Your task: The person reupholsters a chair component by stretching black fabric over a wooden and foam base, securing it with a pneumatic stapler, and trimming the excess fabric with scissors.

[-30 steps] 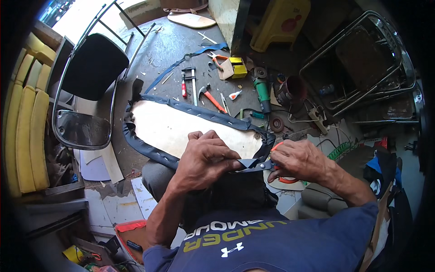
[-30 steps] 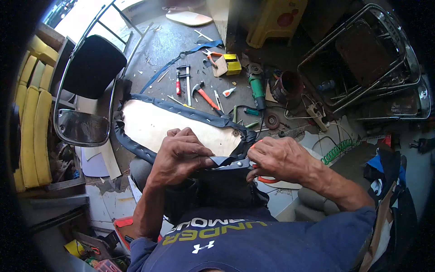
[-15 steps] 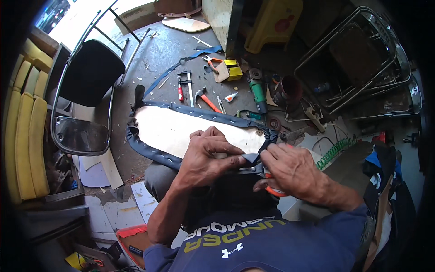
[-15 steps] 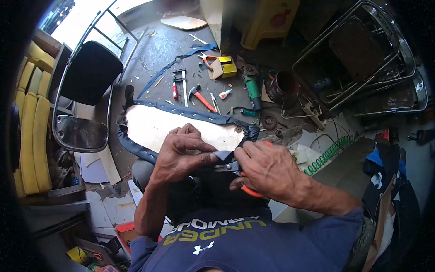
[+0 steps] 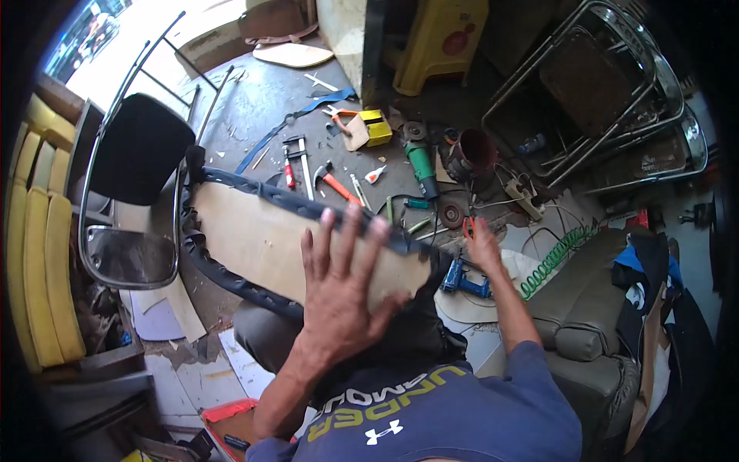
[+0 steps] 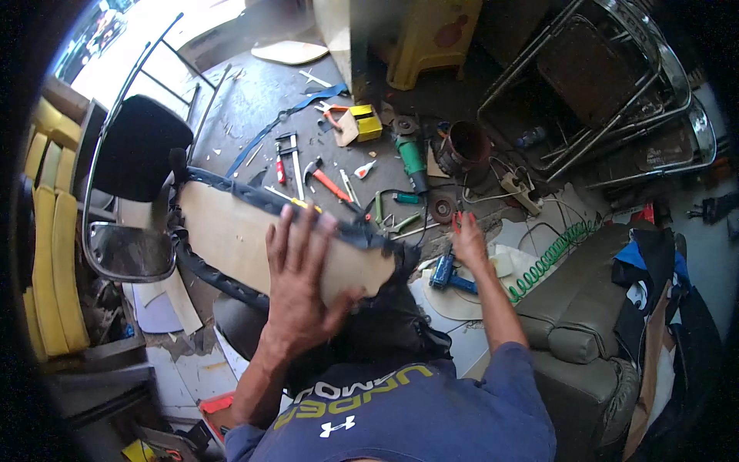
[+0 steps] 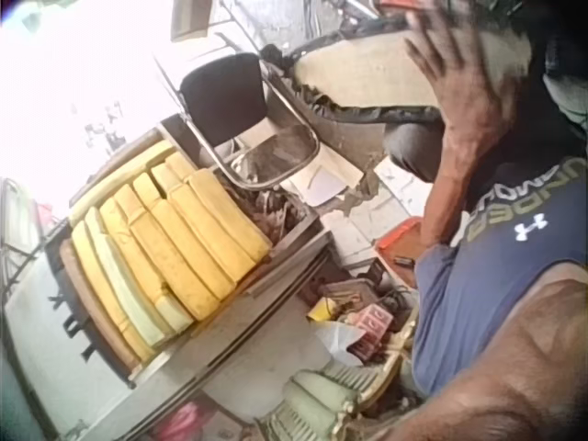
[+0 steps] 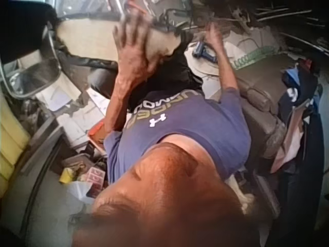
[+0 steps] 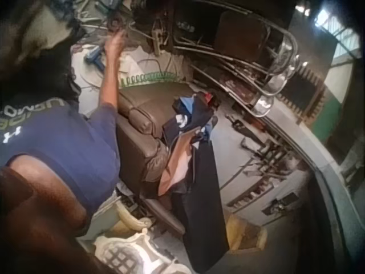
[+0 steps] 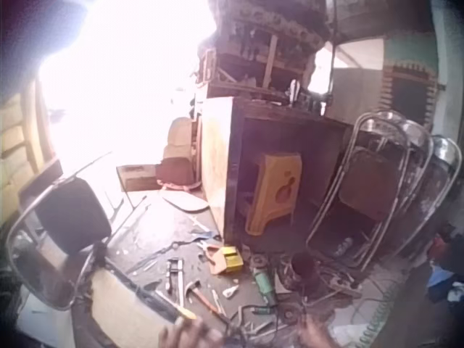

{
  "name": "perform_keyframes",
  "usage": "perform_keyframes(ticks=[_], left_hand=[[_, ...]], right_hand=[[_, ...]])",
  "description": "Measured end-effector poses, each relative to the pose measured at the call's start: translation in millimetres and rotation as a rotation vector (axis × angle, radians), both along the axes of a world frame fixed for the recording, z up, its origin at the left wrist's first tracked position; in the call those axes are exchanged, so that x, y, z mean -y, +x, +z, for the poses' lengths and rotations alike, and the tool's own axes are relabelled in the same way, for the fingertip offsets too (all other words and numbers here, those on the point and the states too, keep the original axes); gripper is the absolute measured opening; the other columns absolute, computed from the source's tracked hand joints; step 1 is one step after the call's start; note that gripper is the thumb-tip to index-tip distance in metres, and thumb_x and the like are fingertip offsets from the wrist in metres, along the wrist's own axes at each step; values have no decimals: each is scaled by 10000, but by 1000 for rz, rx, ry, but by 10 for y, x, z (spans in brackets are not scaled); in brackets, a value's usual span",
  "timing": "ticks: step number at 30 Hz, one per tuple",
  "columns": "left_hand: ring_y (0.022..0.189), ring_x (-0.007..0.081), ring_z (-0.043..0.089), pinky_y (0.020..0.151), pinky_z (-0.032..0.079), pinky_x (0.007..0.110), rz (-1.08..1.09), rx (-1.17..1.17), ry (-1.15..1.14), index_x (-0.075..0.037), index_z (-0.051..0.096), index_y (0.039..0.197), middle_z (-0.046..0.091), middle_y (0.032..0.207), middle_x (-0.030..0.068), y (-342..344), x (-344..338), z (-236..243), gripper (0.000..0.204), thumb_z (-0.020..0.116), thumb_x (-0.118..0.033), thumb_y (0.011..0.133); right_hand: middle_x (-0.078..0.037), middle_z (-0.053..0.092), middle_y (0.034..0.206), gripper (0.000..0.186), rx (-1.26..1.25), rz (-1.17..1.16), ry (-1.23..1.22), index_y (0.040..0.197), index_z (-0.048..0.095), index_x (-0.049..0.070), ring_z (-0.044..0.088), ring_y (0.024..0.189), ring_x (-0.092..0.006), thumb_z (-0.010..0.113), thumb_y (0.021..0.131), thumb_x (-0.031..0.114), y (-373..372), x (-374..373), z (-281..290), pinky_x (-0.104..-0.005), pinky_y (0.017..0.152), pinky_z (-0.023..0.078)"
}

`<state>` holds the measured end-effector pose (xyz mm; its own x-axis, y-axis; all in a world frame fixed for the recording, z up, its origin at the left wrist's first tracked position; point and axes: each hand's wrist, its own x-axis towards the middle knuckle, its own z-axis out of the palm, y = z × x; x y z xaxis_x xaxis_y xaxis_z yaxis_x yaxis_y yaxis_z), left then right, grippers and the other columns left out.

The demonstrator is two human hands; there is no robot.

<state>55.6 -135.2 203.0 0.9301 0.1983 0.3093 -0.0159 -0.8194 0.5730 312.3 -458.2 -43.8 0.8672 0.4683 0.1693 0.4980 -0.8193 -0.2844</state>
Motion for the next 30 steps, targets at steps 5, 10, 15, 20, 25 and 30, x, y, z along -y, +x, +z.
perform_keyframes(ticks=[5,10,15,20,25,30], left_hand=[[1587,430,88,1203,-41,723,17,-297,341,-277,404,1599,229,1707,138,-178,482,-307,852,734,-551,863],[1570,491,45,1201,-32,691,308,-349,308,-202,419,1593,194,1701,201,-374,758,-268,806,722,-490,903],[1410,391,322,1100,225,537,281,-238,297,-192,580,1463,404,1541,167,-269,714,-32,710,775,-466,837],[1239,268,511,1041,310,488,96,-69,196,-84,598,1376,578,1249,116,47,538,-72,637,730,-473,889],[1183,399,590,943,505,460,-21,-415,-116,2,411,1504,592,1277,223,475,436,82,717,698,-349,948],[1006,459,641,911,520,495,63,141,-75,20,269,1569,610,1217,266,1093,313,-42,802,704,-225,941]], right_hand=[[-302,598,1308,605,-529,-132,-368,1432,478,16,594,1204,-474,672,863,90,-538,141,-270,-519,1039,480],[-244,584,1371,627,-427,-89,-488,1507,430,36,548,1280,-438,536,890,-6,-983,511,-478,-507,1109,405],[-270,682,1208,705,-508,-1,-226,1430,571,94,632,1126,-486,670,743,218,-776,601,-474,-549,1000,499],[-134,719,792,315,-541,-81,377,1042,705,46,700,681,-290,680,772,208,-440,-146,-21,-431,637,538],[-25,540,711,309,-1029,-207,1253,1070,620,-18,536,579,-159,630,778,82,-390,-938,1121,-352,542,470],[-16,446,670,214,-1349,128,1705,781,476,86,459,564,-154,560,840,274,-399,-1356,2101,-321,584,446]])
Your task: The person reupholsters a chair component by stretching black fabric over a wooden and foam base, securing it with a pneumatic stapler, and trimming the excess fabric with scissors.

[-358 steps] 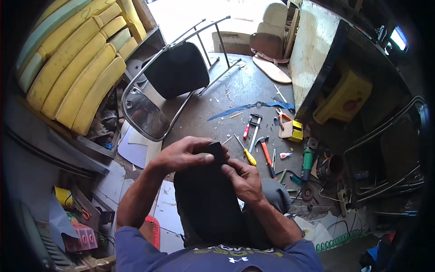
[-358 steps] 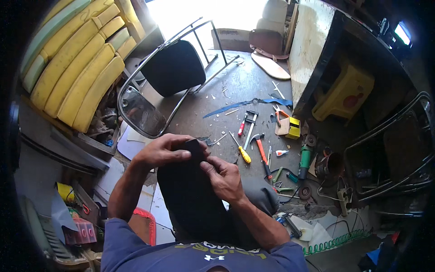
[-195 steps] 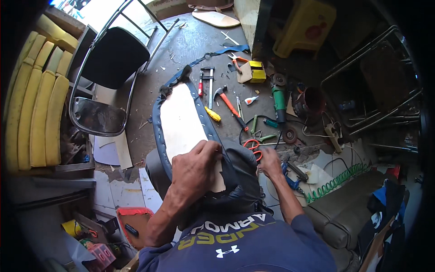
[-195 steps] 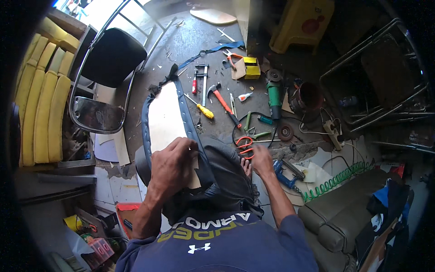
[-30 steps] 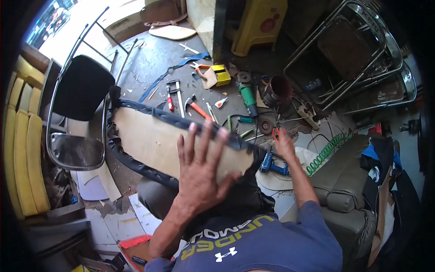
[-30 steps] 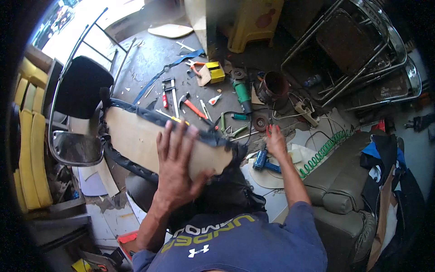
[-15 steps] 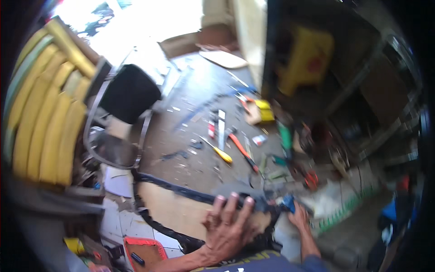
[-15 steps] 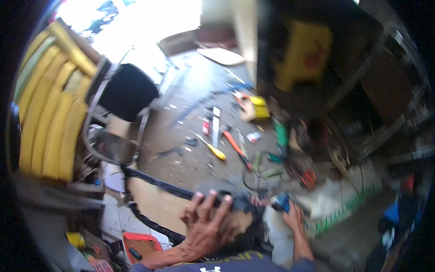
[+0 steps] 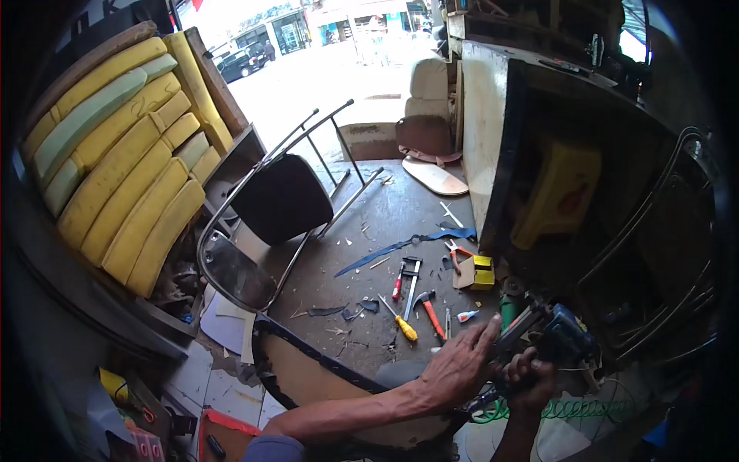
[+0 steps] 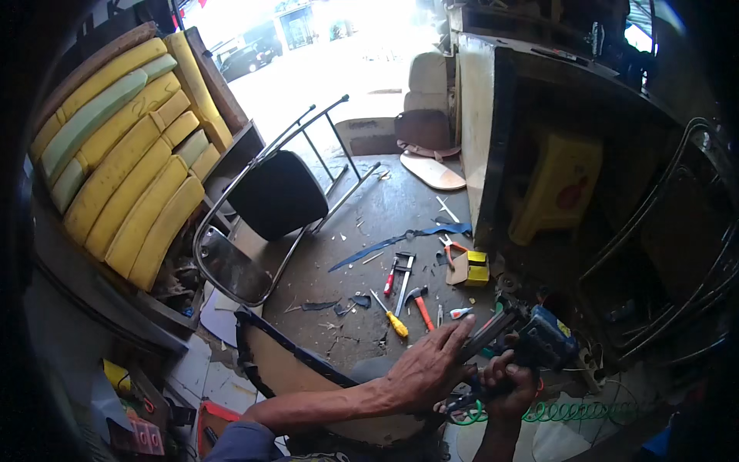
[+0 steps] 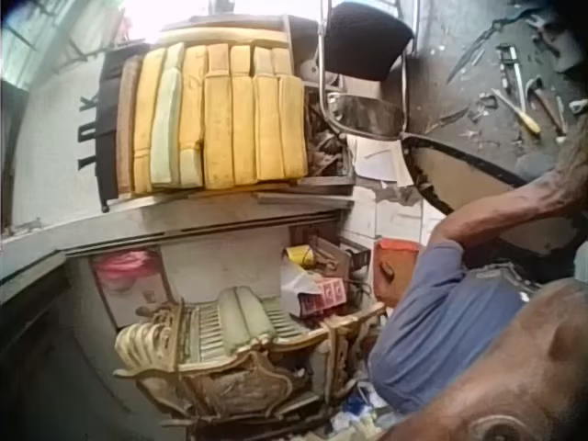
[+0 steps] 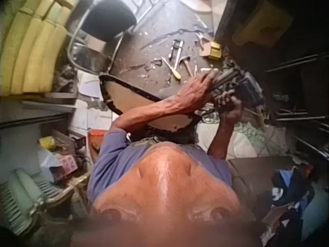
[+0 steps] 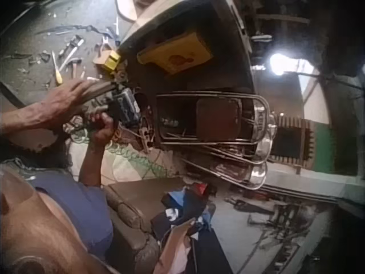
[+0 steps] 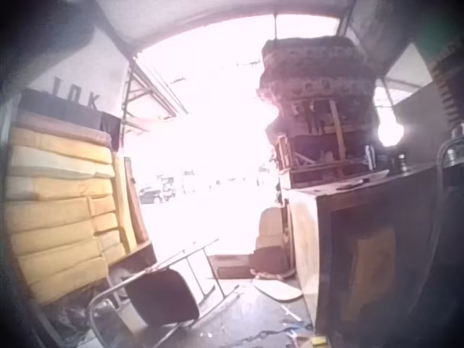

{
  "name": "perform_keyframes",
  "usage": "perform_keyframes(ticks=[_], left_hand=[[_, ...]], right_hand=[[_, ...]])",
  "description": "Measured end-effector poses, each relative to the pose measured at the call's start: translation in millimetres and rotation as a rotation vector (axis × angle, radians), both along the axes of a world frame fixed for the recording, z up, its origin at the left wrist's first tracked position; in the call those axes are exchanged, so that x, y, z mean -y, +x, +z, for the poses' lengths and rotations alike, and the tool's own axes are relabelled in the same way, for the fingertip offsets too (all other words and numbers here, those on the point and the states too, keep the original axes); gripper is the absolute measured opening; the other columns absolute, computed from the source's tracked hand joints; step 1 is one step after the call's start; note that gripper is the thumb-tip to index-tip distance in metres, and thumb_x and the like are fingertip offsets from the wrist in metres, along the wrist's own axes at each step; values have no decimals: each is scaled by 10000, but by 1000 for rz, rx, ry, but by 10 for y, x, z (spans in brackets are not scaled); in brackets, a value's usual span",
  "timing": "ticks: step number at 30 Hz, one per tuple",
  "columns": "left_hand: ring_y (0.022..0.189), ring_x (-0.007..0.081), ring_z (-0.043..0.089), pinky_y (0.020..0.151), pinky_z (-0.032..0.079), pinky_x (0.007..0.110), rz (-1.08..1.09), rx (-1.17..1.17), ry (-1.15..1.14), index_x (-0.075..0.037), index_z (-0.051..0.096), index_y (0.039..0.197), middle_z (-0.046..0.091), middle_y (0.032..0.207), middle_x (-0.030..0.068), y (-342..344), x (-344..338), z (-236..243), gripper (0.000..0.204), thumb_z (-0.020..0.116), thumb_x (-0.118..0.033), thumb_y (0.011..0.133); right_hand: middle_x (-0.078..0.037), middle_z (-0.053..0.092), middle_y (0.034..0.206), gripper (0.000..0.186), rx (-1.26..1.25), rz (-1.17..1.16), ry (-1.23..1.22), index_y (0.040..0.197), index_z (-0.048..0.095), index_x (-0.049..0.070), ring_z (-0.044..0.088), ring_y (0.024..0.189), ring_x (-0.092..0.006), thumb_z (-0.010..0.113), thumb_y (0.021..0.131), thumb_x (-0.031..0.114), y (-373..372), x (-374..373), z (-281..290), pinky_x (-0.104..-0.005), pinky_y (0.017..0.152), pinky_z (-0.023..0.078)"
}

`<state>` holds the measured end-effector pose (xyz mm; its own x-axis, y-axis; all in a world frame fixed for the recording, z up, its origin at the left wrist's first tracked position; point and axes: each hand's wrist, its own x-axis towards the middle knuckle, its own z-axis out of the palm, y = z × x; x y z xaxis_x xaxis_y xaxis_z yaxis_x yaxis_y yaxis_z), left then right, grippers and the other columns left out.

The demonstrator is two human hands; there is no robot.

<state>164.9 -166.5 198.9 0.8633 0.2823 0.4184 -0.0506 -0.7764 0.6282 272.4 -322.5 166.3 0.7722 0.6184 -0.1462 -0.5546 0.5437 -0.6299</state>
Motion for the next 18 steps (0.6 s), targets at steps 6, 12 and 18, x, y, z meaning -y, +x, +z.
perform_keyframes(ticks=[6,12,18], left_hand=[[916,414,680,743,553,489,-120,-79,-114,41,293,1558,630,1139,274,35,-79,273,797,711,-196,922],[610,322,696,478,513,440,-60,-181,164,-21,522,948,653,739,151,122,33,14,269,583,-271,1027],[597,321,668,545,488,436,-126,-683,-63,-17,611,928,663,682,192,-54,-108,304,434,586,-437,1036]], right_hand=[[-30,441,671,546,-104,-67,126,1282,536,28,478,577,-184,560,784,250,-80,-135,139,-376,572,457],[-40,446,649,289,-221,-57,158,762,502,77,477,587,-201,588,799,350,9,-13,-104,-370,615,440],[2,472,620,311,-281,-125,370,723,518,92,475,535,-160,582,833,375,608,89,-396,-347,593,447]])
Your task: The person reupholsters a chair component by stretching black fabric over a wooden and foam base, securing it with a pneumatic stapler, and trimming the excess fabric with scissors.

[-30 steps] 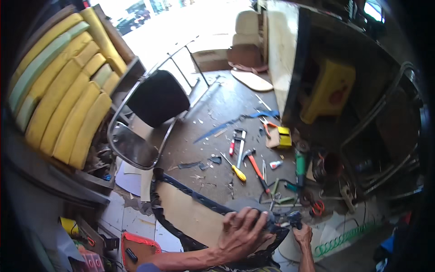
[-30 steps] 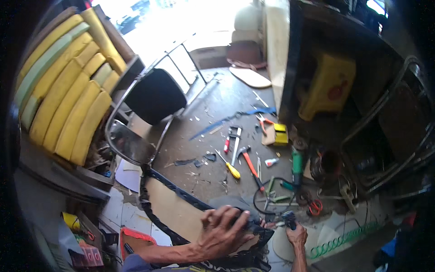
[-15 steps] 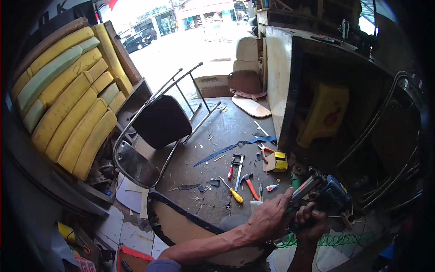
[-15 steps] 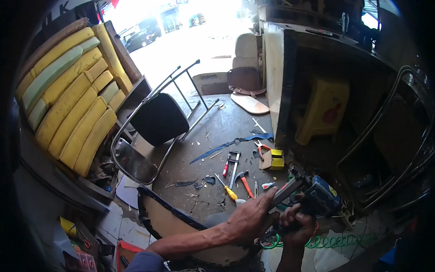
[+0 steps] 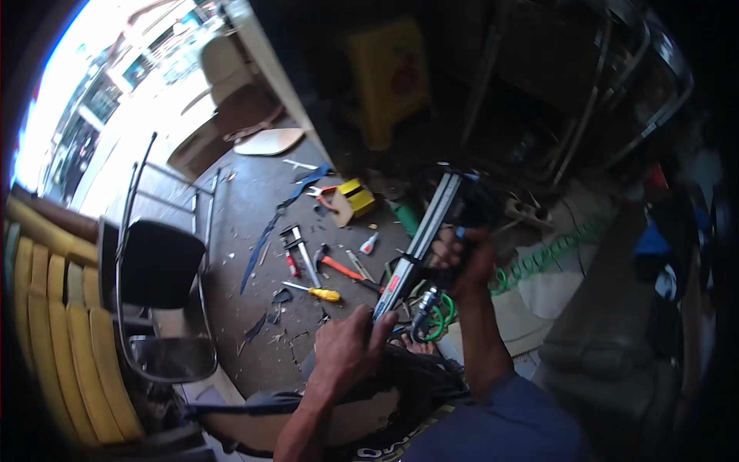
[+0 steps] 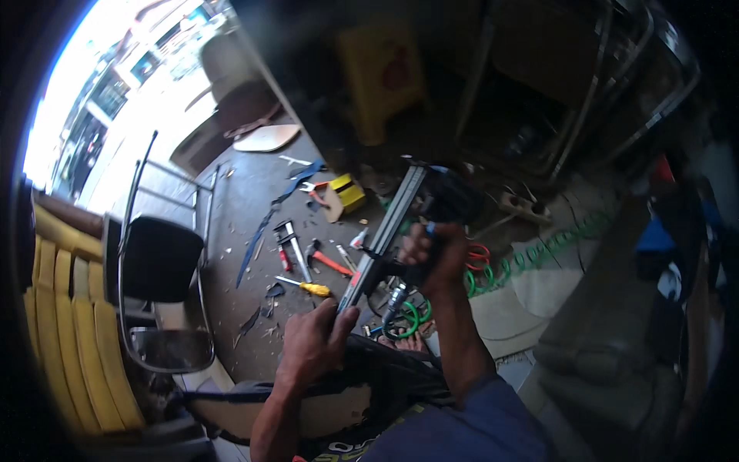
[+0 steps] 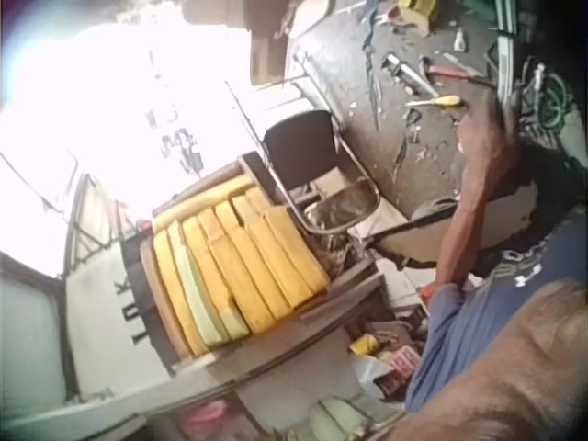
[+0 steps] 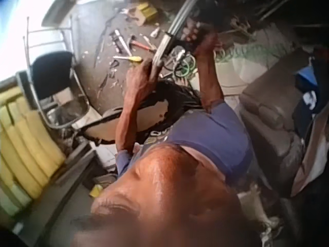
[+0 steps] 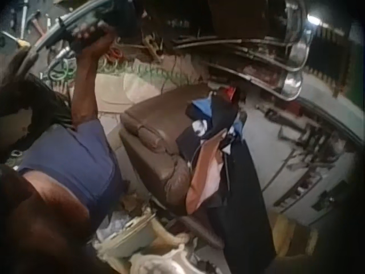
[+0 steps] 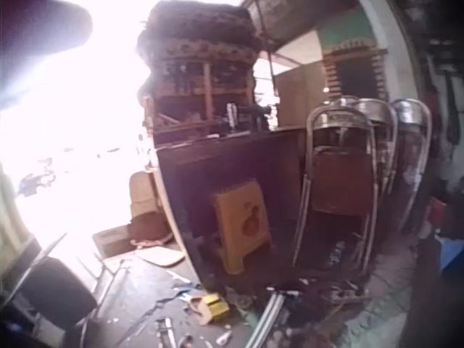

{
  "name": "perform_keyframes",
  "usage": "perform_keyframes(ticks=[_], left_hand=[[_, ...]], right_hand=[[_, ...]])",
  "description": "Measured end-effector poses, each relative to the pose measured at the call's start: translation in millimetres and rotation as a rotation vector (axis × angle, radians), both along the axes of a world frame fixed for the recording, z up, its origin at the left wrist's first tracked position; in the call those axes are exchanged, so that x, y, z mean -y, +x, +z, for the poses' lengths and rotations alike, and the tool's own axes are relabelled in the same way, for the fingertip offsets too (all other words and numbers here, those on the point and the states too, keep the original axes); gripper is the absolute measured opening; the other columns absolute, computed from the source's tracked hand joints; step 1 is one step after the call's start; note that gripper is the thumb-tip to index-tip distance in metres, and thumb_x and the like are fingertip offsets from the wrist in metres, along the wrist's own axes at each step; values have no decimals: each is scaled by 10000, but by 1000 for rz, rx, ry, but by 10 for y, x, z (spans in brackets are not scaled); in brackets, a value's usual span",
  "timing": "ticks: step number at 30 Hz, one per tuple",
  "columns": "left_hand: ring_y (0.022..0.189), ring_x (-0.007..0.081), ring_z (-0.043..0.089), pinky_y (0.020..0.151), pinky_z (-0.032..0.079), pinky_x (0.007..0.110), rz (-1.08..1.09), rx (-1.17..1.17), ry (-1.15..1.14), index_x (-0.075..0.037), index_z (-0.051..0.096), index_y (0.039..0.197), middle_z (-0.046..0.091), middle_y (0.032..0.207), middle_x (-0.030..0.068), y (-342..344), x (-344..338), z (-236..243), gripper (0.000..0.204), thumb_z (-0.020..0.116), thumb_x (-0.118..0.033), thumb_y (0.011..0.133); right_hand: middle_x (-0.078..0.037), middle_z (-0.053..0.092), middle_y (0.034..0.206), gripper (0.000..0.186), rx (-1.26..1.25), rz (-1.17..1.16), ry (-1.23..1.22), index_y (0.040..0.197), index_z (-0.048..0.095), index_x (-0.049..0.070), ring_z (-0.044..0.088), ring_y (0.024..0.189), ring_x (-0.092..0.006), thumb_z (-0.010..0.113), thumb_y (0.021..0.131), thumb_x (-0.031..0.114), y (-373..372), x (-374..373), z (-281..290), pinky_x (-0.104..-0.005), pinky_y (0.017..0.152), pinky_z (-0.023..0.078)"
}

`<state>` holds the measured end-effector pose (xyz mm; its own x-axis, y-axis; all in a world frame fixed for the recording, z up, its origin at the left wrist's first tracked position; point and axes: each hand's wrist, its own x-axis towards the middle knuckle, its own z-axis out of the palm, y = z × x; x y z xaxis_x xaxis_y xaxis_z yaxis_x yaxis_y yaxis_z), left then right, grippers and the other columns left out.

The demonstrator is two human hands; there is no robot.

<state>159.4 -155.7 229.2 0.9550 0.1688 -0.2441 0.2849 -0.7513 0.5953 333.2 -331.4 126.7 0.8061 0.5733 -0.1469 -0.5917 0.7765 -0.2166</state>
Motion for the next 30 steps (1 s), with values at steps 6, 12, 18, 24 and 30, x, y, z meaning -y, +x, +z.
perform_keyframes(ticks=[6,12,18,24,30], left_hand=[[672,99,549,598,459,280,405,-246,-840,-5,613,1105,565,761,-5,194,107,-1,354,725,-319,984],[620,126,584,568,471,314,512,-250,-485,6,624,974,591,739,27,186,-78,-574,259,751,-211,912],[745,190,657,705,526,383,299,-416,-277,54,686,1085,712,843,127,376,-233,-825,398,747,-307,928],[842,363,715,793,533,462,25,-318,-167,-13,698,1093,719,902,221,507,-293,-738,510,684,-499,941],[820,373,707,767,523,486,169,-440,-178,-22,679,1073,703,871,228,230,-370,-991,519,657,-524,943]], right_hand=[[-41,656,781,286,93,116,-535,989,633,66,672,682,-151,673,959,347,288,-324,-491,-297,649,572],[-124,745,956,317,686,433,-1504,1162,736,58,725,819,-155,661,1001,321,1209,-34,-1291,-331,633,560],[-254,728,1114,355,1129,36,-2256,1115,740,33,708,1070,-406,574,956,304,3081,458,-2495,-490,938,546],[-200,562,1482,573,911,-123,-2386,1422,598,63,524,1386,-345,509,1039,479,3741,694,-3183,-464,1156,403],[-262,661,1285,424,1235,227,-2386,1285,672,28,604,1239,-439,534,1020,329,3050,166,-2811,-484,1053,492]])
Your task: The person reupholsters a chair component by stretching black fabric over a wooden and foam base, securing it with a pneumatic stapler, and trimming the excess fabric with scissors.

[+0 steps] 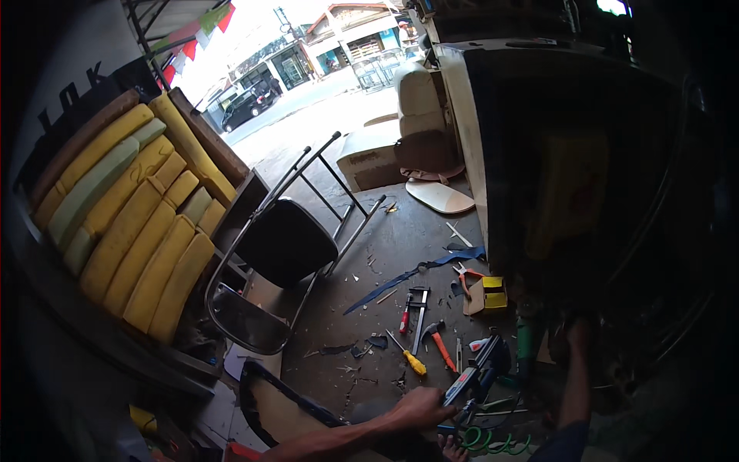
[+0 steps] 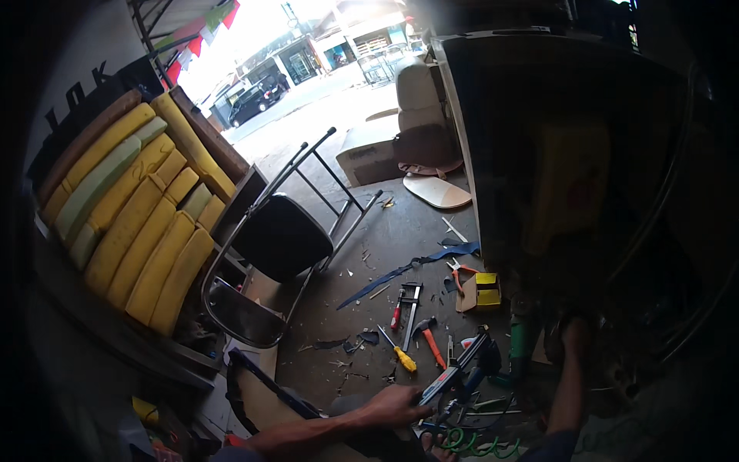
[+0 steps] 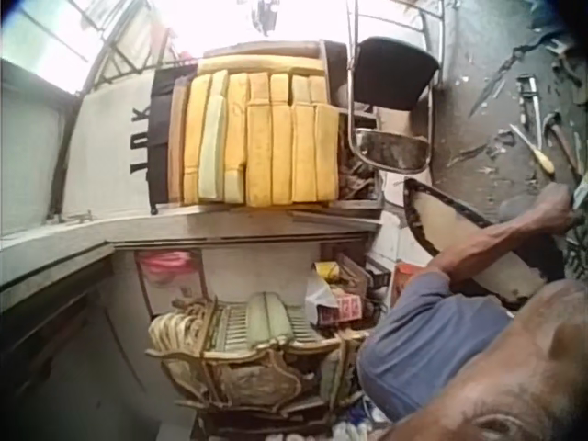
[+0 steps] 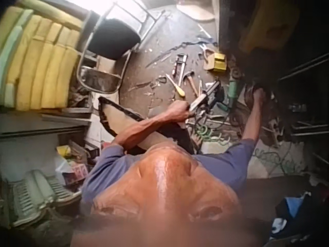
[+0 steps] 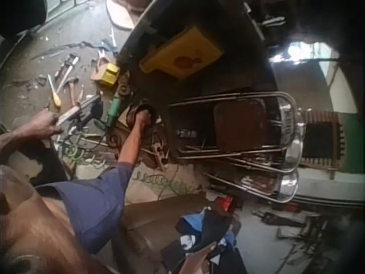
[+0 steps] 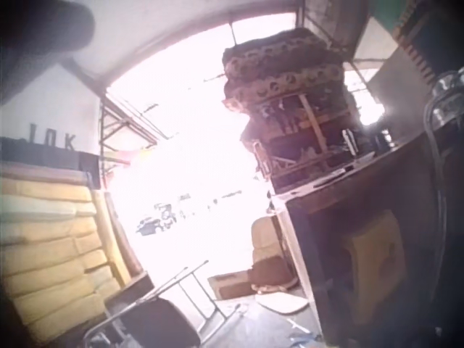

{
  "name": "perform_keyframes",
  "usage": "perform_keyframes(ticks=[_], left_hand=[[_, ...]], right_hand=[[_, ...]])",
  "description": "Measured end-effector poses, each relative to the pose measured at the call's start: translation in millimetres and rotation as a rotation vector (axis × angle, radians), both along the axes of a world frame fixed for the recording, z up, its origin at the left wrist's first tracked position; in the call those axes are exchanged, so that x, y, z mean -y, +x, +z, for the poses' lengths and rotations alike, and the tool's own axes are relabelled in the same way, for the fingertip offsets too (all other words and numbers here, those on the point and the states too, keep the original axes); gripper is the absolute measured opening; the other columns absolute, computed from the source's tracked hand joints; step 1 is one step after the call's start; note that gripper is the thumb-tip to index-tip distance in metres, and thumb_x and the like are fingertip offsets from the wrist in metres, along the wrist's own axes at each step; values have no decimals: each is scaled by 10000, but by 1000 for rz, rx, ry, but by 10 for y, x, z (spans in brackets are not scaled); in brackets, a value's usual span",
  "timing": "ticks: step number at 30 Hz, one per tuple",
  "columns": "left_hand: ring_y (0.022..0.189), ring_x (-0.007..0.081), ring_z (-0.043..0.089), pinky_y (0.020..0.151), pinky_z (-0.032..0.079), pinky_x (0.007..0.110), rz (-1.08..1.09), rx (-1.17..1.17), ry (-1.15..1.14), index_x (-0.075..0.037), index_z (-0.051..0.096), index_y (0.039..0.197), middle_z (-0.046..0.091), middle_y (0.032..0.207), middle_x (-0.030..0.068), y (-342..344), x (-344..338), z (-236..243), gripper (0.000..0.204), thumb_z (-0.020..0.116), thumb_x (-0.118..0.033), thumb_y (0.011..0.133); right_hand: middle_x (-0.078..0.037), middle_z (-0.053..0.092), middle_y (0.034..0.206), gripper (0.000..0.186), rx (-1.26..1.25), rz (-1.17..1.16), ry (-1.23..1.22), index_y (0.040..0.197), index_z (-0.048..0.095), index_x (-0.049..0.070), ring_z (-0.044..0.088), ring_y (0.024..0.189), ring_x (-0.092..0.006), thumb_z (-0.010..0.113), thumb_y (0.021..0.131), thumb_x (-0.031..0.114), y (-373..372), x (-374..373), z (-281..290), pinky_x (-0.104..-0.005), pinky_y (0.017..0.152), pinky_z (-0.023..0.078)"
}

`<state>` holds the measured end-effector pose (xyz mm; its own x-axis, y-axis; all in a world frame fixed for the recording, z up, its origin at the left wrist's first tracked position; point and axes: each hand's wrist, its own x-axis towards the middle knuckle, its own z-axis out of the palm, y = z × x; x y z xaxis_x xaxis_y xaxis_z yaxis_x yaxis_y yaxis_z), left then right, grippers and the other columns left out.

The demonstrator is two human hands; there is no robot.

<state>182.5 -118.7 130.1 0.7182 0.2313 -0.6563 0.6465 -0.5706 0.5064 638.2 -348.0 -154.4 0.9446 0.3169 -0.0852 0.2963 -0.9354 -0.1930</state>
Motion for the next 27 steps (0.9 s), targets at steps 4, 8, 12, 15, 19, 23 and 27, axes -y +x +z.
perform_keyframes(ticks=[4,8,12,15,19,23,27], left_hand=[[844,394,713,784,531,495,-14,50,14,-18,686,1082,713,882,231,45,-2,42,518,659,-516,940],[862,421,718,804,548,508,-94,122,61,-13,698,1085,723,909,241,152,9,0,502,696,-487,919],[811,440,707,765,540,529,-37,126,134,18,654,963,697,822,250,-16,48,124,471,713,-448,923],[779,457,694,737,524,550,-75,168,177,30,645,968,684,793,262,-33,157,196,450,714,-412,917],[771,458,694,734,530,556,-132,241,233,35,633,964,685,785,269,-93,227,154,422,707,-377,911],[761,456,697,732,546,556,-151,281,265,23,634,974,692,781,260,-169,260,121,410,694,-378,915],[741,455,699,714,552,557,-174,323,300,11,640,973,697,779,253,-217,256,71,418,689,-399,911]], right_hand=[[-254,690,1212,334,98,-95,223,1234,678,-4,638,1183,-427,606,968,185,-271,246,665,-462,1022,508],[-144,709,1151,307,252,27,826,1213,660,-23,648,1128,-233,706,929,85,-333,593,704,-377,1001,499],[-129,765,1043,214,-125,194,818,1170,734,88,727,1002,-177,703,961,117,-2117,-561,2556,-334,827,567],[-115,748,938,184,141,605,811,1083,745,73,734,910,-253,736,899,74,-2488,-669,2672,-360,787,579],[-113,741,939,237,312,781,650,1061,737,51,709,886,-299,707,826,49,-2594,-709,2483,-396,772,583],[-113,730,914,221,325,867,549,1024,725,49,694,877,-302,657,815,62,-2644,-703,2413,-413,754,576],[-104,700,851,136,295,921,391,952,699,67,683,863,-300,632,836,86,-2708,-668,2494,-424,728,565]])
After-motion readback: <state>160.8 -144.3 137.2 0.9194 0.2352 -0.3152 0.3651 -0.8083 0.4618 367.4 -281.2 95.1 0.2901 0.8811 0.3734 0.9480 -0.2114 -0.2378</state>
